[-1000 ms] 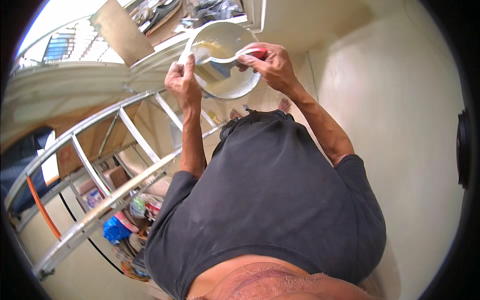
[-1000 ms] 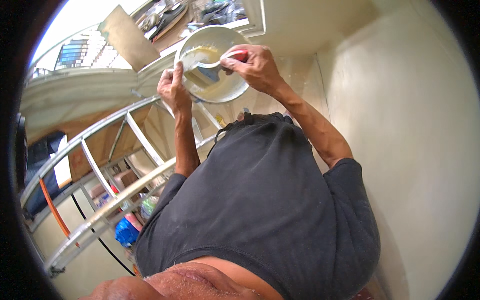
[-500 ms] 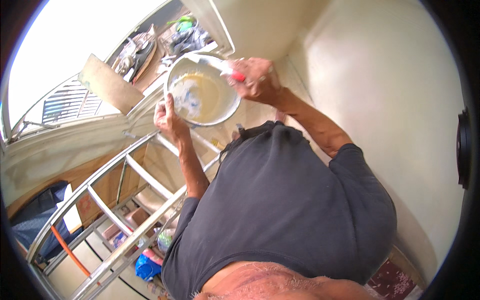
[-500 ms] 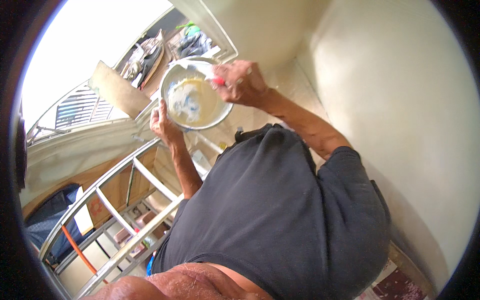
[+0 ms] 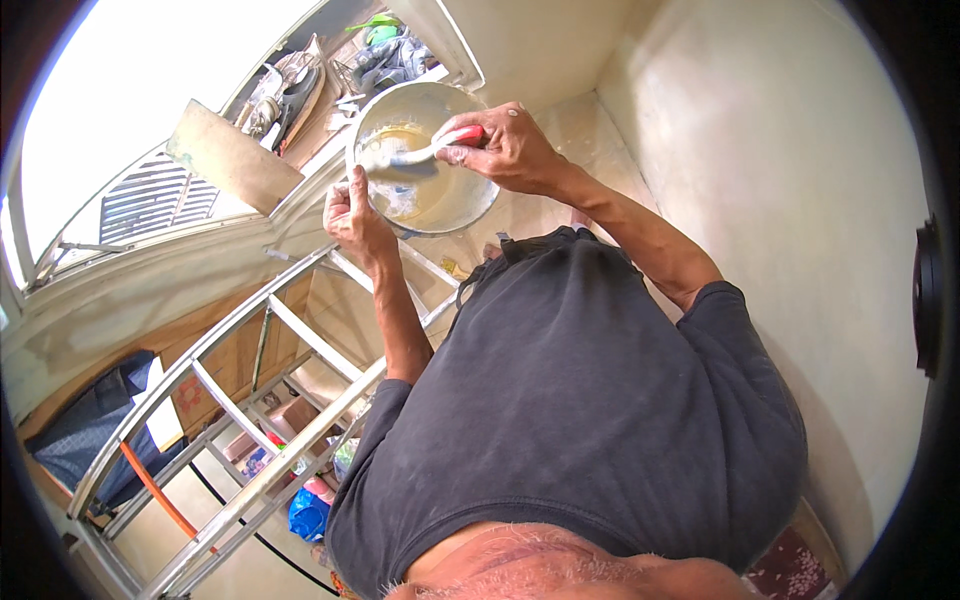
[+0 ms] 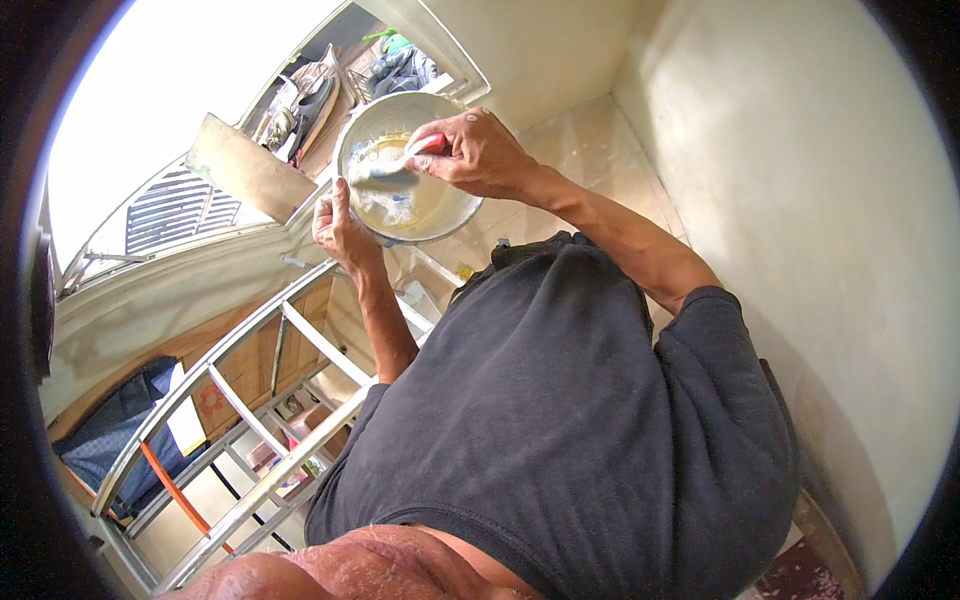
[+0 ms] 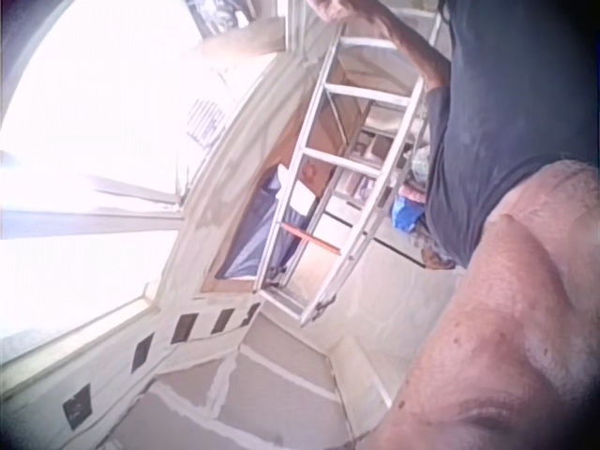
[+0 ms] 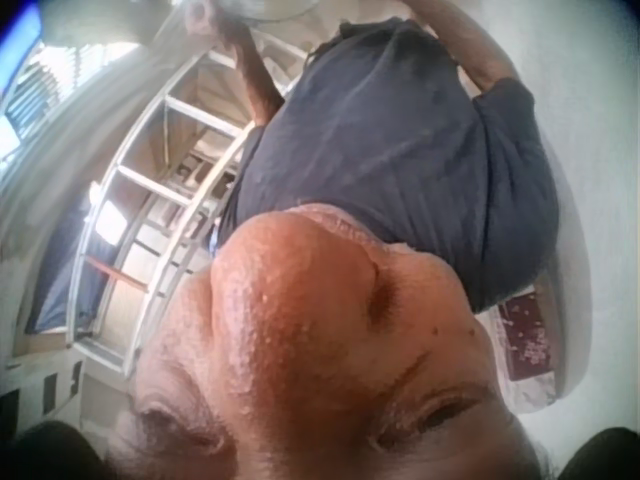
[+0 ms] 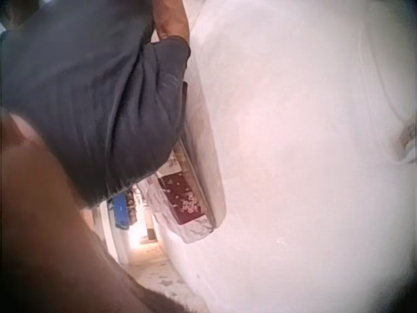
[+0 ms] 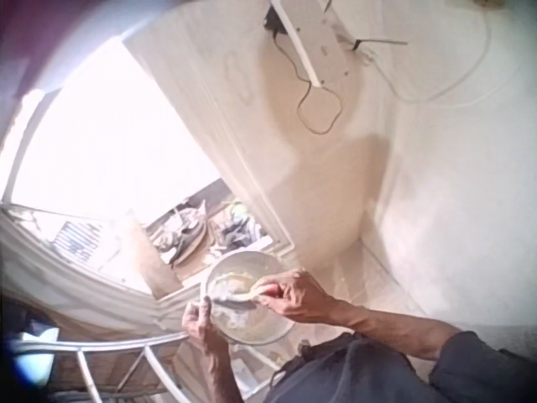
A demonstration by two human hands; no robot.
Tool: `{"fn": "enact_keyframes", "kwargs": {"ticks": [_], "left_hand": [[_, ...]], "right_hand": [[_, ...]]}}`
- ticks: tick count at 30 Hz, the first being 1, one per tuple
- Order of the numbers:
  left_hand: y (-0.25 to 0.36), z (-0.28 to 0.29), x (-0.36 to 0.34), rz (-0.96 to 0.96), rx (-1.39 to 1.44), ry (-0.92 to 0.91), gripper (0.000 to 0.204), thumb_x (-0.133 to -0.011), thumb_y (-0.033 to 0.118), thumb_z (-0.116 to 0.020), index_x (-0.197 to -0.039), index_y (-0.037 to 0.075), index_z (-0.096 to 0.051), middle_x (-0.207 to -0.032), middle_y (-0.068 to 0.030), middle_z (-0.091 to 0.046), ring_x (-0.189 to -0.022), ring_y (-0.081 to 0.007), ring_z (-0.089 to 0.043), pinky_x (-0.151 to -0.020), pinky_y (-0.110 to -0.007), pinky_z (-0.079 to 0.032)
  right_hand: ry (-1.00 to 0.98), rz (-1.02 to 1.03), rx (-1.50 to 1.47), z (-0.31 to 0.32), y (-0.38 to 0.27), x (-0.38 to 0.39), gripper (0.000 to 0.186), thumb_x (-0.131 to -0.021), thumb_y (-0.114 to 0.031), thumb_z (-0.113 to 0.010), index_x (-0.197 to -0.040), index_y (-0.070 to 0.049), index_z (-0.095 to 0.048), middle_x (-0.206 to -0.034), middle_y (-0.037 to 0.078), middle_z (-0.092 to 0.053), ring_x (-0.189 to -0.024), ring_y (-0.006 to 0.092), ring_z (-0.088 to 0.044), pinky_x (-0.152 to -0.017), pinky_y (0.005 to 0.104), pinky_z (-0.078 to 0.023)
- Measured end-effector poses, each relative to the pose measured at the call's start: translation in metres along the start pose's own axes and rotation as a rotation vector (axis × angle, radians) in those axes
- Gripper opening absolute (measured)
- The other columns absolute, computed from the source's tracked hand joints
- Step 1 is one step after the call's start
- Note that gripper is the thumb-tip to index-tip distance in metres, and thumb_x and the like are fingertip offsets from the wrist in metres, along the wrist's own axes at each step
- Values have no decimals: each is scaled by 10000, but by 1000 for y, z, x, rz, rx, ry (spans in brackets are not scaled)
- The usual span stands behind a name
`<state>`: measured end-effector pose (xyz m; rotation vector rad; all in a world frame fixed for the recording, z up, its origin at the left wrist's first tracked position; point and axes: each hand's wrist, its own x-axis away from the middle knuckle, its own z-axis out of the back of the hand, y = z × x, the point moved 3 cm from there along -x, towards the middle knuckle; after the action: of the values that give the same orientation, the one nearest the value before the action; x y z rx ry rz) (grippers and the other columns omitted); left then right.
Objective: The person paints a wall and the area around an electrical box using a paintbrush, frequently dipping the brush into a bucket of paint.
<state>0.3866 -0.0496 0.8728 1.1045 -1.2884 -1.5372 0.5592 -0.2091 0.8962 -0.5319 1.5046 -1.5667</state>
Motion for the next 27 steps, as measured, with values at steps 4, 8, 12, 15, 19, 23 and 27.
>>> {"fn": "enact_keyframes", "kwargs": {"ticks": [4, 8, 12, 15, 19, 23, 27], "left_hand": [[15, -8, 8, -68, -59, -50, 331, -913, 197, -684, -669, 40, -526, -656, 42, -458, -612, -75, -371, -554, -271, -299], [20, -12, 7, 9, -32, -16, 384, -940, 191, -681, -634, 125, -459, -620, 78, -393, -572, -44, -278, -514, -259, -203], [32, -22, 4, -11, -29, 4, 412, -951, 216, -685, -622, 129, -452, -607, 89, -371, -568, -41, -267, -520, -258, -199], [46, -37, 7, -47, -19, 13, 416, -947, 225, -694, -621, 123, -457, -605, 88, -378, -564, -41, -269, -520, -255, -203], [39, -47, 9, -57, -39, 41, 412, -934, 244, -713, -627, 111, -473, -602, 81, -388, -566, -40, -278, -521, -249, -211], [33, -53, 16, -69, -42, 47, 404, -908, 229, -735, -639, 78, -473, -589, 73, -373, -551, -50, -289, -502, -251, -231], [43, -57, 22, -19, -56, -18, 401, -913, 221, -725, -638, 78, -471, -589, 75, -371, -553, -47, -280, -504, -255, -226]], "right_hand": [[213, 322, 380, 16, 7, -10, 231, -822, -124, -769, -1020, -20, -711, -882, 153, -723, -744, 251, -707, -669, 359, -558], [415, 495, 457, 43, 11, 1, 277, -802, -218, -783, -1002, -48, -695, -821, 136, -705, -694, 300, -681, -606, 390, -528], [225, 182, 229, 59, -20, 1, 238, -813, -208, -773, -959, -30, -713, -761, 105, -702, -621, 215, -657, -578, 352, -515], [-42, -150, 1, 54, -18, -1, 173, -861, -170, -715, -903, -2, -730, -721, 66, -705, -641, 88, -630, -594, 281, -509], [-116, -176, -325, 47, -7, -3, 170, -891, -179, -710, -925, -14, -734, -728, 21, -711, -644, 67, -622, -571, 272, -497], [-23, 27, -69, 64, 3, -18, 145, -872, -145, -719, -945, -20, -730, -744, 76, -719, -636, 134, -655, -588, 288, -527], [178, 380, 277, 86, -9, -30, 175, -830, -136, -754, -969, -35, -720, -810, 143, -722, -656, 264, -690, -600, 336, -549]]}}
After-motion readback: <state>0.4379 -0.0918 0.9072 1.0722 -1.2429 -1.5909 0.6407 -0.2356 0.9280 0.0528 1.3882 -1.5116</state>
